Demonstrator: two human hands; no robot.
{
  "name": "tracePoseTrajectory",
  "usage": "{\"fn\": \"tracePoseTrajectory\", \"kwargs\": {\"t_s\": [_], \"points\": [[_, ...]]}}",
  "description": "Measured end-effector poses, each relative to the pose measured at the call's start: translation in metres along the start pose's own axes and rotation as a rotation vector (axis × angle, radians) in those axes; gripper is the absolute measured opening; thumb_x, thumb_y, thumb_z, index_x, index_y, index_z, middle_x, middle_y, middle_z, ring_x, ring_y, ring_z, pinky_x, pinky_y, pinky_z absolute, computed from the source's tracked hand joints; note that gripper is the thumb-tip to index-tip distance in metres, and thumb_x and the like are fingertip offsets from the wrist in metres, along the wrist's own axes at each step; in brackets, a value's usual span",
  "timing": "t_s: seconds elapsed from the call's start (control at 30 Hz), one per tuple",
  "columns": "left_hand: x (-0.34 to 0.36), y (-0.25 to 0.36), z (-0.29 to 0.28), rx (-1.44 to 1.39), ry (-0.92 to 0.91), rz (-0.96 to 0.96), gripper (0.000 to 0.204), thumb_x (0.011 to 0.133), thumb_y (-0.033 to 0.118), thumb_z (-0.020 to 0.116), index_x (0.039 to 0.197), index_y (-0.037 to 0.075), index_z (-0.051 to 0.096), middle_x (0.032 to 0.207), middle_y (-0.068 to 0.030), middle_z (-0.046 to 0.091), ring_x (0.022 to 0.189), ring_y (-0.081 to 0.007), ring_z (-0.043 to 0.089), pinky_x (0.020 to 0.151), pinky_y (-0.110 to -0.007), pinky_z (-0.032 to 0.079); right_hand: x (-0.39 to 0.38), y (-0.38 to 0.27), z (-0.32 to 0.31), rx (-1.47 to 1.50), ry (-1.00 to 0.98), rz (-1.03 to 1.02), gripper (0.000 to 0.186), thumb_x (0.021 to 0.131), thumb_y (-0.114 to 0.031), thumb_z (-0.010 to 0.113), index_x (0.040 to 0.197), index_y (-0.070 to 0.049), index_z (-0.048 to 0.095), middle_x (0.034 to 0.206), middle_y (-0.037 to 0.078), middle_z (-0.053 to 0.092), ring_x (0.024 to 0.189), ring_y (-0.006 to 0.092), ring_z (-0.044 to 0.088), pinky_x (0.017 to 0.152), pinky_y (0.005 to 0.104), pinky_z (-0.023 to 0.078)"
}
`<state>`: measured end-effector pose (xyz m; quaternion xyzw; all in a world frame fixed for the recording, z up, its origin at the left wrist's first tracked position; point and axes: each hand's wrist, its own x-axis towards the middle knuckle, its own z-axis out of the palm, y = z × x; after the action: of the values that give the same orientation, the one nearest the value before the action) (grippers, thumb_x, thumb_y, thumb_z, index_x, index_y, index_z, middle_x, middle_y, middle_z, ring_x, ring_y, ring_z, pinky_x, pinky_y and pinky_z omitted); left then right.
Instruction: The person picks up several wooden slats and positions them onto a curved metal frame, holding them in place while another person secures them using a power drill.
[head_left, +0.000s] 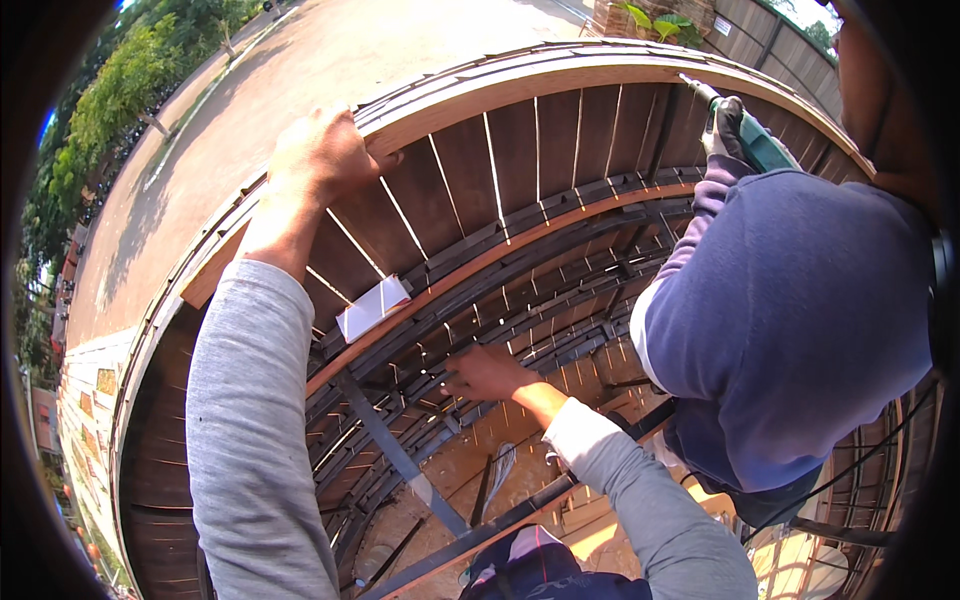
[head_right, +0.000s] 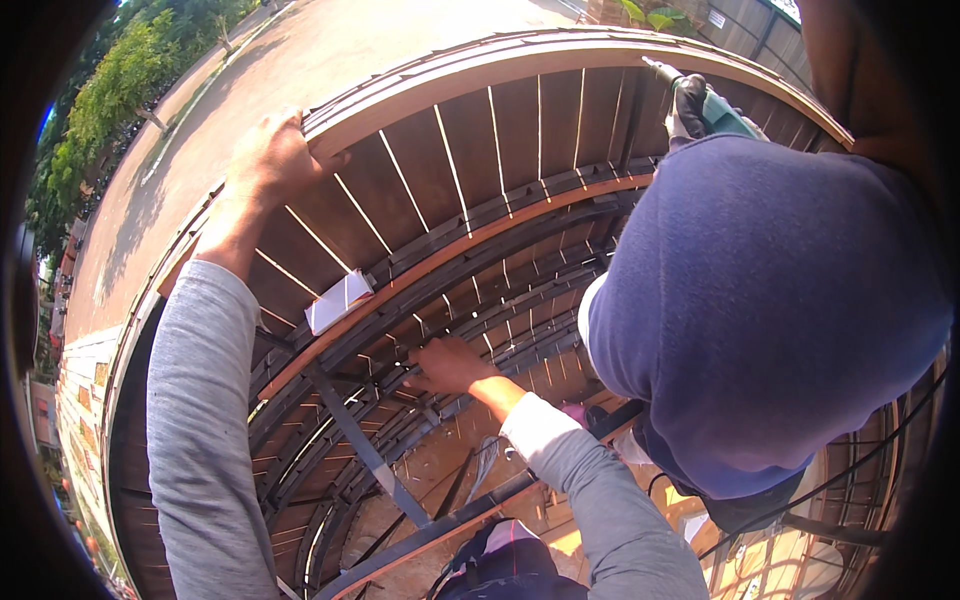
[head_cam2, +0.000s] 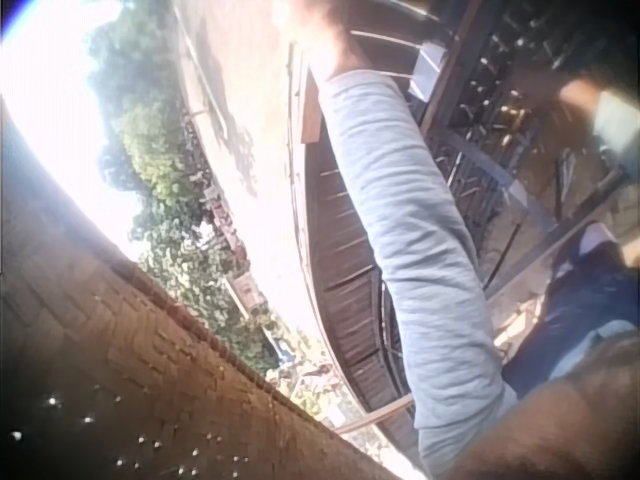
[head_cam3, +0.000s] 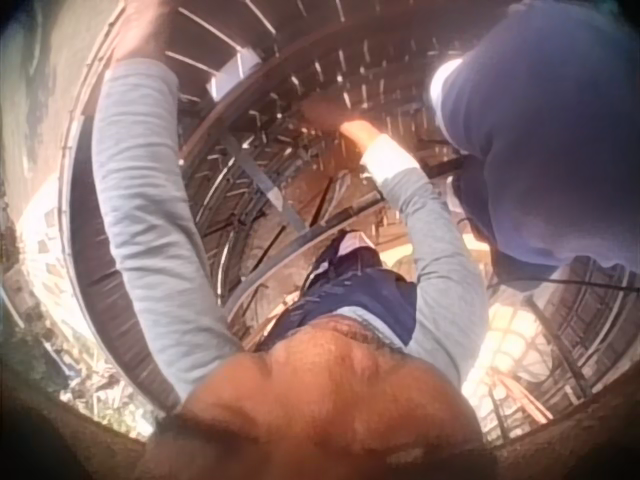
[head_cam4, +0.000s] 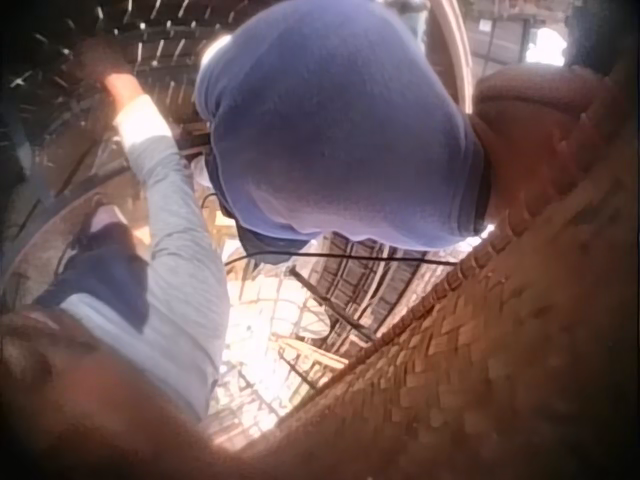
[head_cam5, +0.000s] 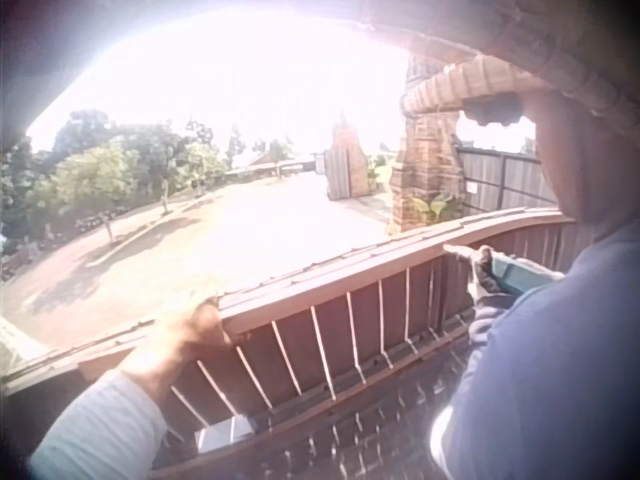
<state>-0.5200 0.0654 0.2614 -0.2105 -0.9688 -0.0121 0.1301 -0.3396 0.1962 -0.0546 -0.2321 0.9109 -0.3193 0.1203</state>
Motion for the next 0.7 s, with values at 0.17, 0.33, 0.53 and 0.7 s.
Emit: {"fn": "tracePoseTrajectory", "kwargs": {"t_s": [0.17, 0.33, 0.53, 0.7], "points": [[0.000, -0.002, -0.001, 0.029, -0.016, 0.028, 0.071, 0.073, 0.054, 0.085, 0.112, -0.003, 0.069, 0.105, -0.0241, 0.073, 0.102, -0.0375, 0.071, 0.093, -0.045, 0.056, -0.001, -0.008, -0.010, -0.028, -0.047, 0.043, 0.046, 0.090, -0.050, 0.070, 0.108, -0.007, 0.071, 0.094, 0.021, 0.073, 0.091, 0.0445, 0.070, 0.079, 0.0522, 0.055], [0.000, -0.001, -0.004, 0.034, -0.025, 0.036, 0.075, 0.073, 0.055, 0.085, 0.114, -0.006, 0.068, 0.105, -0.0247, 0.073, 0.102, -0.0366, 0.071, 0.093, -0.044, 0.056, -0.001, -0.005, -0.006, -0.033, -0.010, 0.007, 0.047, 0.089, -0.053, 0.070, 0.102, -0.007, 0.072, 0.086, 0.022, 0.073, 0.087, 0.0439, 0.072, 0.081, 0.0532, 0.057], [0.001, -0.006, 0.004, -0.030, 0.010, 0.073, 0.074, 0.073, 0.050, 0.087, 0.116, -0.007, 0.066, 0.105, -0.0239, 0.073, 0.101, -0.0348, 0.072, 0.093, -0.043, 0.056, 0.000, -0.005, -0.004, -0.028, -0.007, 0.025, 0.048, 0.089, -0.053, 0.070, 0.105, -0.007, 0.072, 0.088, 0.022, 0.073, 0.089, 0.0438, 0.072, 0.082, 0.0527, 0.056], [0.004, -0.010, 0.009, -0.058, 0.000, 0.073, 0.074, 0.073, 0.048, 0.087, 0.118, -0.008, 0.066, 0.105, -0.0237, 0.073, 0.101, -0.0343, 0.072, 0.093, -0.042, 0.056, 0.000, -0.005, -0.005, -0.021, -0.006, 0.018, 0.049, 0.089, -0.052, 0.070, 0.105, -0.007, 0.072, 0.087, 0.022, 0.073, 0.088, 0.0447, 0.071, 0.081, 0.0531, 0.056]]}}
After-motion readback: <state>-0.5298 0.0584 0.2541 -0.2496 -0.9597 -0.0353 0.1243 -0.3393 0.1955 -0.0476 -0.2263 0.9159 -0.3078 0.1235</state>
